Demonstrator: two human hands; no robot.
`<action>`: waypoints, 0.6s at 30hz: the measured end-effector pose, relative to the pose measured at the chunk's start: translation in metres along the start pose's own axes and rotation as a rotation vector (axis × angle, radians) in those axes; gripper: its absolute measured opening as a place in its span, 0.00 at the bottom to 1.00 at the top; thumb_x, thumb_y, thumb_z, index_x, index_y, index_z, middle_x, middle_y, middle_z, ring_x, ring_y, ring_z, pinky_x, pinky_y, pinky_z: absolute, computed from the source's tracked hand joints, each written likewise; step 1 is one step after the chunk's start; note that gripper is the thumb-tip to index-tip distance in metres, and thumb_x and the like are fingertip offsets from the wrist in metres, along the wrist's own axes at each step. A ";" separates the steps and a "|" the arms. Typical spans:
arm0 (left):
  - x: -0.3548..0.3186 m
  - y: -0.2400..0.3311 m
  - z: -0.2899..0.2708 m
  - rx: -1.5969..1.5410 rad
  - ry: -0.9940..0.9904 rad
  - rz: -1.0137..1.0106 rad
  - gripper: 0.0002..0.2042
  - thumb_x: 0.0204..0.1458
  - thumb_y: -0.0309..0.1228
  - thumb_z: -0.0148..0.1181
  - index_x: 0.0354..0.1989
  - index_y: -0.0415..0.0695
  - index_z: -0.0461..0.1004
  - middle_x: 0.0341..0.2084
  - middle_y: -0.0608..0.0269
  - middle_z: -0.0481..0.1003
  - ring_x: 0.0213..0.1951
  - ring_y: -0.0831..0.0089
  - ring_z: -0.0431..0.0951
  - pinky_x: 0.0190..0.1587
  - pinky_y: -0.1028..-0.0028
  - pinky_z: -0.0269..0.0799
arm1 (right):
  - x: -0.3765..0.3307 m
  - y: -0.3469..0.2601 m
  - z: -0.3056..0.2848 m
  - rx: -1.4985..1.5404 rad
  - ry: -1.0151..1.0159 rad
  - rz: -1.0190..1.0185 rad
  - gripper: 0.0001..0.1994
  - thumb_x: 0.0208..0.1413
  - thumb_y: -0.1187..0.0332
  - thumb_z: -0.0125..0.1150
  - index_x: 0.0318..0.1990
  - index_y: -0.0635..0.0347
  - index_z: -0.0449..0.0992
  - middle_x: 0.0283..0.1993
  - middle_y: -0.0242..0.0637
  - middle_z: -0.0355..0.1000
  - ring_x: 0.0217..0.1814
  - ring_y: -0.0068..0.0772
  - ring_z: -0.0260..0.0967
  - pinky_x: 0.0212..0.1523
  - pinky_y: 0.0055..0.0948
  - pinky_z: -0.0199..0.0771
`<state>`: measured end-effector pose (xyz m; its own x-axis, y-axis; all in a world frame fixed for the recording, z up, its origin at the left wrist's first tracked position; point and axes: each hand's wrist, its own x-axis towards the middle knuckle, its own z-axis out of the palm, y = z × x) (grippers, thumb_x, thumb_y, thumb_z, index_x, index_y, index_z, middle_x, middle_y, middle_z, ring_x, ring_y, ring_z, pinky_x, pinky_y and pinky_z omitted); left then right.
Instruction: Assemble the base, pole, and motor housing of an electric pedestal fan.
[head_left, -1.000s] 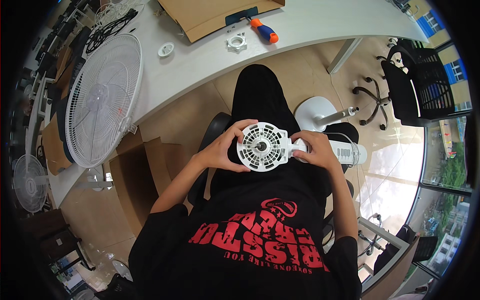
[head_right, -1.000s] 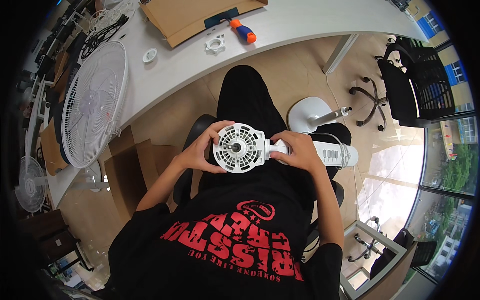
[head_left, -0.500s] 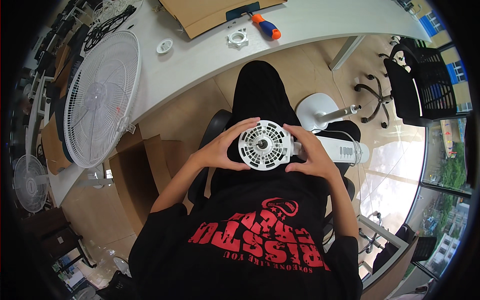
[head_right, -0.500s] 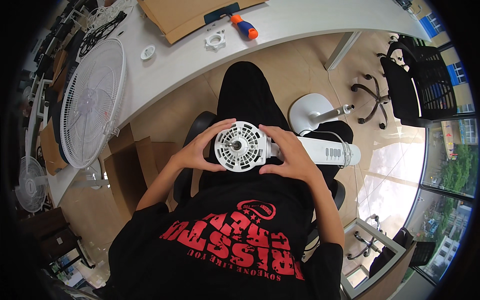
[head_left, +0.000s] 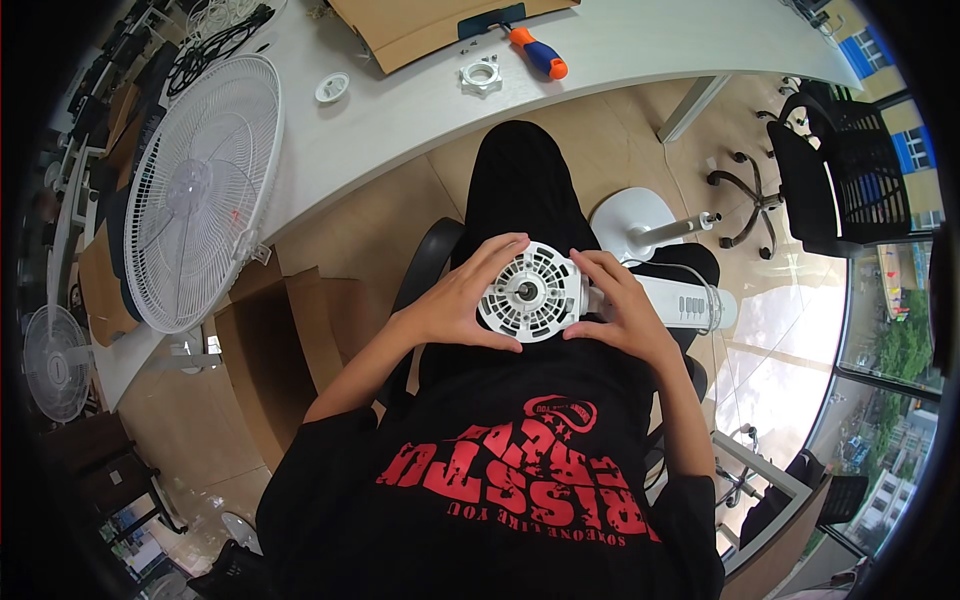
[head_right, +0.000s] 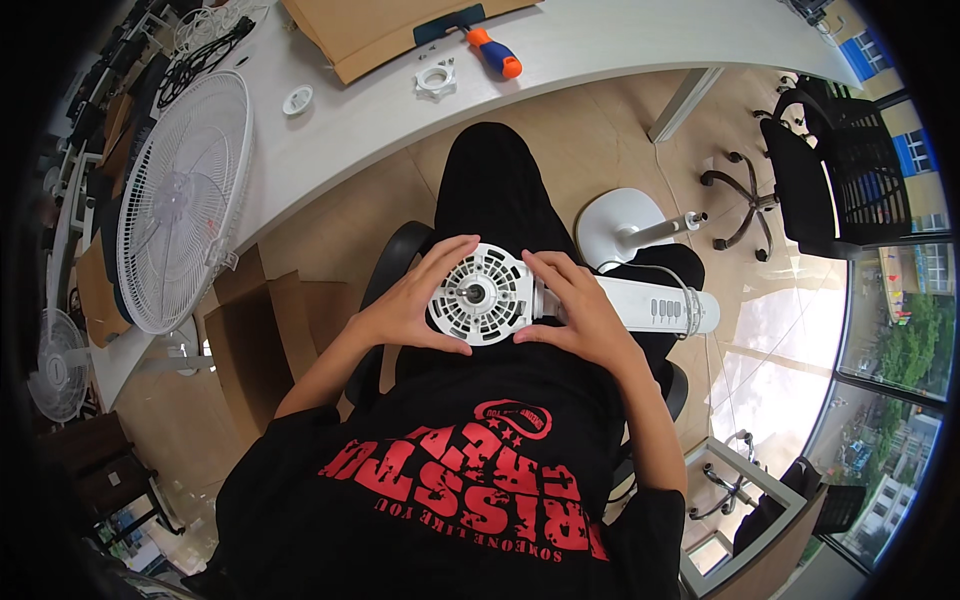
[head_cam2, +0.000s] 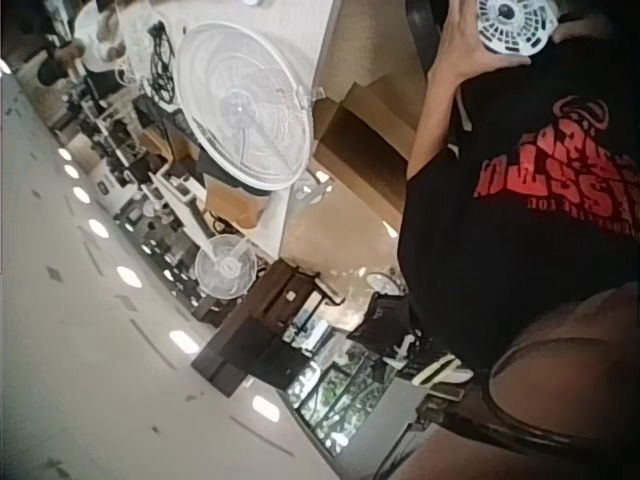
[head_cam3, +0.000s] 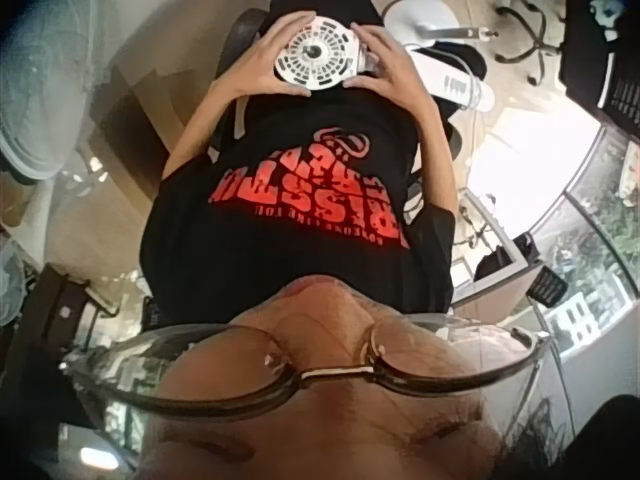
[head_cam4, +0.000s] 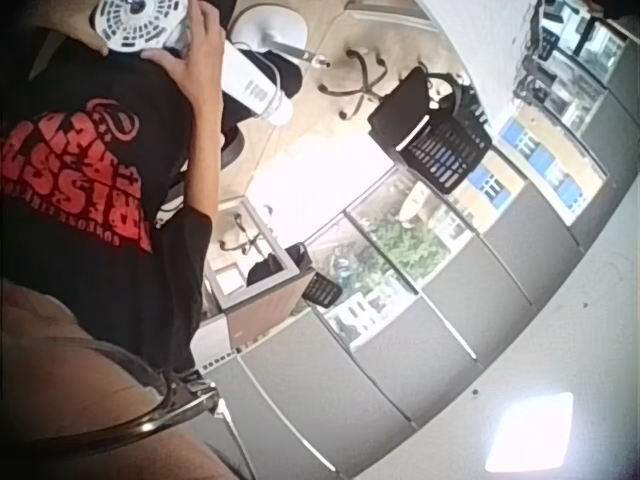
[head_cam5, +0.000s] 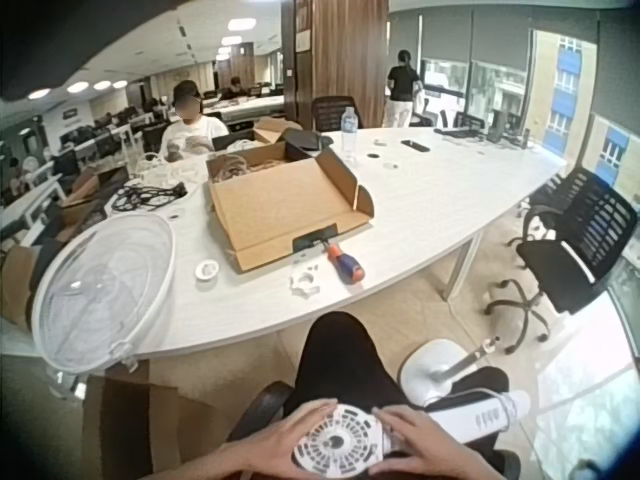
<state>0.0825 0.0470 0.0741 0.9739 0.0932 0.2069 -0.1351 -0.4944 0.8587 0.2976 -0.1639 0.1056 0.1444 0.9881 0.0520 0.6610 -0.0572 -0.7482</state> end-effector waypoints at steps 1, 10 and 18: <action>0.000 0.000 0.000 0.002 -0.005 -0.008 0.63 0.35 0.49 0.85 0.79 0.40 0.50 0.74 0.45 0.54 0.73 0.46 0.61 0.71 0.55 0.63 | 0.001 -0.001 0.000 0.014 -0.006 0.007 0.51 0.42 0.49 0.82 0.74 0.58 0.65 0.66 0.44 0.69 0.64 0.49 0.70 0.63 0.42 0.70; 0.002 0.002 -0.001 0.034 -0.025 -0.051 0.64 0.35 0.50 0.85 0.79 0.38 0.49 0.73 0.44 0.55 0.72 0.46 0.63 0.71 0.57 0.64 | 0.003 -0.006 -0.007 0.094 -0.019 0.034 0.48 0.45 0.53 0.83 0.73 0.59 0.66 0.66 0.45 0.69 0.64 0.50 0.72 0.63 0.40 0.73; 0.007 0.005 -0.005 0.014 -0.058 -0.086 0.64 0.34 0.50 0.85 0.79 0.38 0.50 0.73 0.44 0.56 0.72 0.46 0.64 0.71 0.58 0.64 | 0.004 -0.007 -0.009 0.125 -0.023 0.038 0.46 0.44 0.56 0.83 0.72 0.57 0.69 0.64 0.44 0.70 0.64 0.48 0.72 0.63 0.39 0.74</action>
<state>0.0878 0.0498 0.0822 0.9908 0.0852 0.1050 -0.0488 -0.4989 0.8653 0.2998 -0.1607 0.1170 0.1495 0.9887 0.0078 0.5581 -0.0779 -0.8261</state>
